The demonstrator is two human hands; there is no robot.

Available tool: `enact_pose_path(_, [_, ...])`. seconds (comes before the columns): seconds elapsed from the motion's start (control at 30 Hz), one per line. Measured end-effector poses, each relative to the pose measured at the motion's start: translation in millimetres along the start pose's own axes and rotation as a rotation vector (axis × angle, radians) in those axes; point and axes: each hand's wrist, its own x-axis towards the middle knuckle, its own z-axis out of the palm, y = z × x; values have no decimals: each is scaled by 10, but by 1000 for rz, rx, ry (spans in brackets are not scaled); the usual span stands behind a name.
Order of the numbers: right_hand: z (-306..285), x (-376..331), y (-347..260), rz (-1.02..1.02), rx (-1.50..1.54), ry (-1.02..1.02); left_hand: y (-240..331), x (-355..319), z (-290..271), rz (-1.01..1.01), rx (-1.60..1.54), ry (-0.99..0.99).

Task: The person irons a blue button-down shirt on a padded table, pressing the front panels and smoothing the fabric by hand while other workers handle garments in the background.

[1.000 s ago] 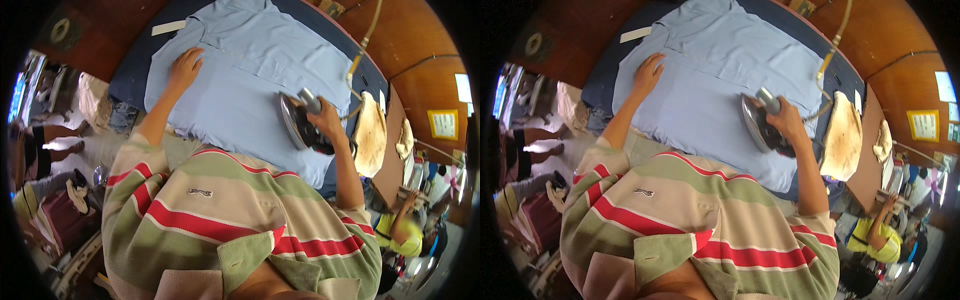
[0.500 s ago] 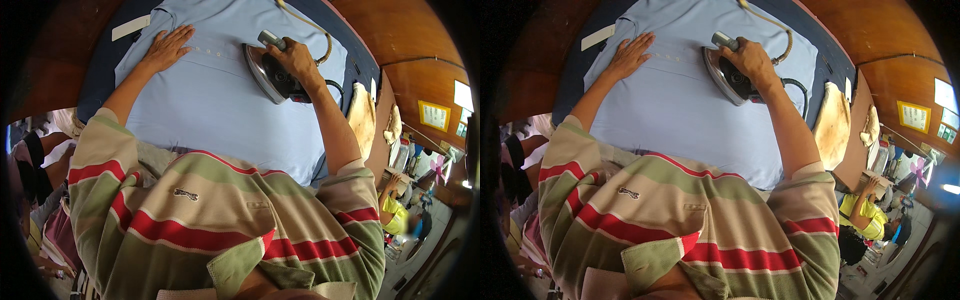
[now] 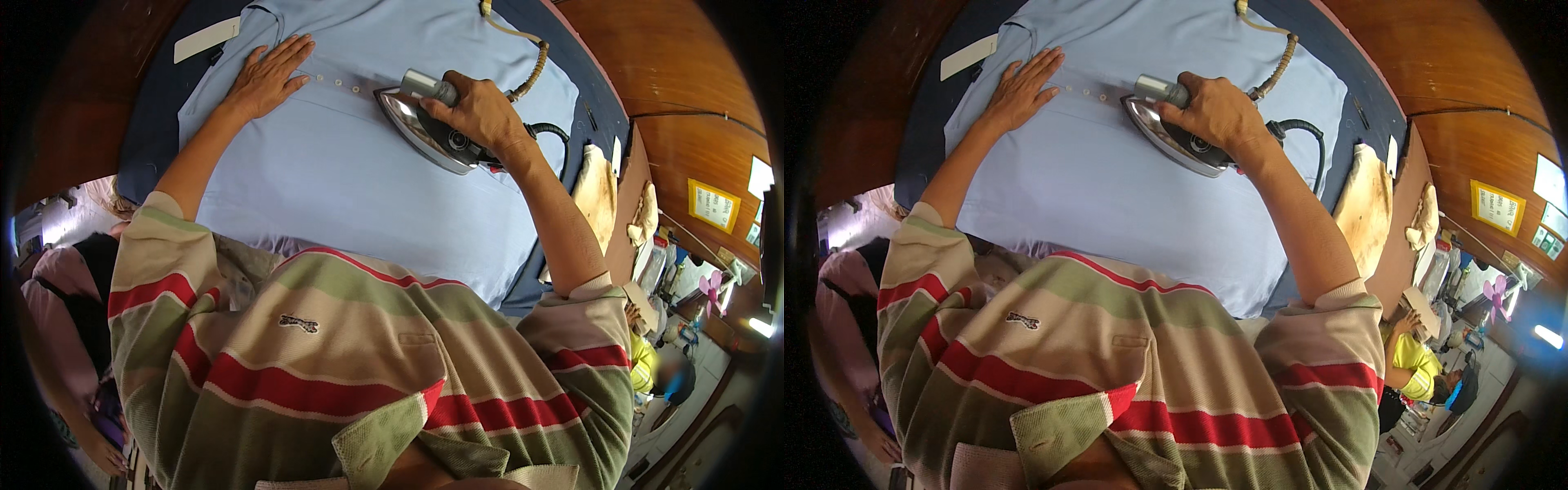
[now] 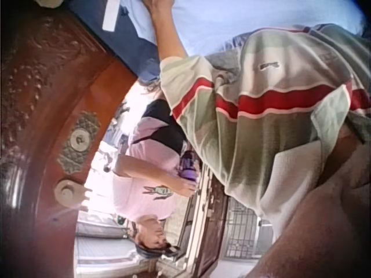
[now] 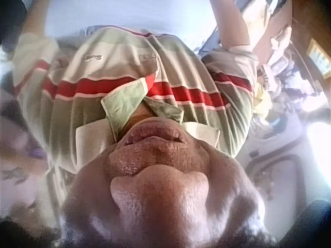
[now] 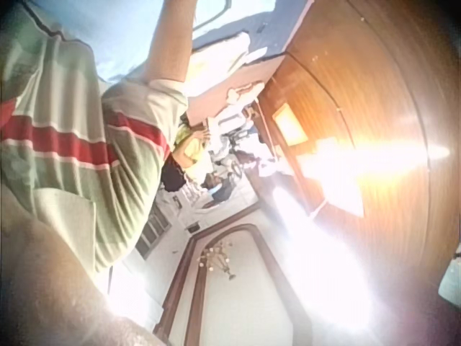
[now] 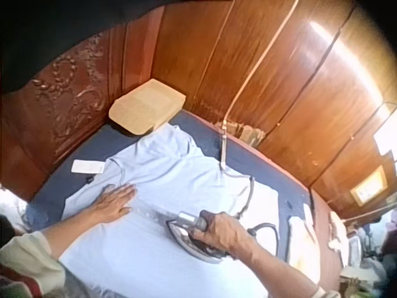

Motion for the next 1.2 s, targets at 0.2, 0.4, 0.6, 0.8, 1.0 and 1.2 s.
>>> enact_pose_path(0.2, [-95,-107,-8,-28,131,78,174,77,-220,-8,-91,110])
enact_pose_path(0.4, [86,-284,-71,4,45,6,628,439,-296,177,-265,66])
enact_pose_path(0.6, [105,-280,-58,41,32,50,597,622,-155,139,-445,38])
enact_pose_path(0.8, [80,-152,19,11,134,130,662,766,205,256,-499,184])
enact_pose_path(1.0, [-17,23,23,-66,91,227,797,504,-578,78,-700,686])
enact_pose_path(1.2, [-110,-90,128,-335,324,244,1939,-184,-1961,505,-1196,849])
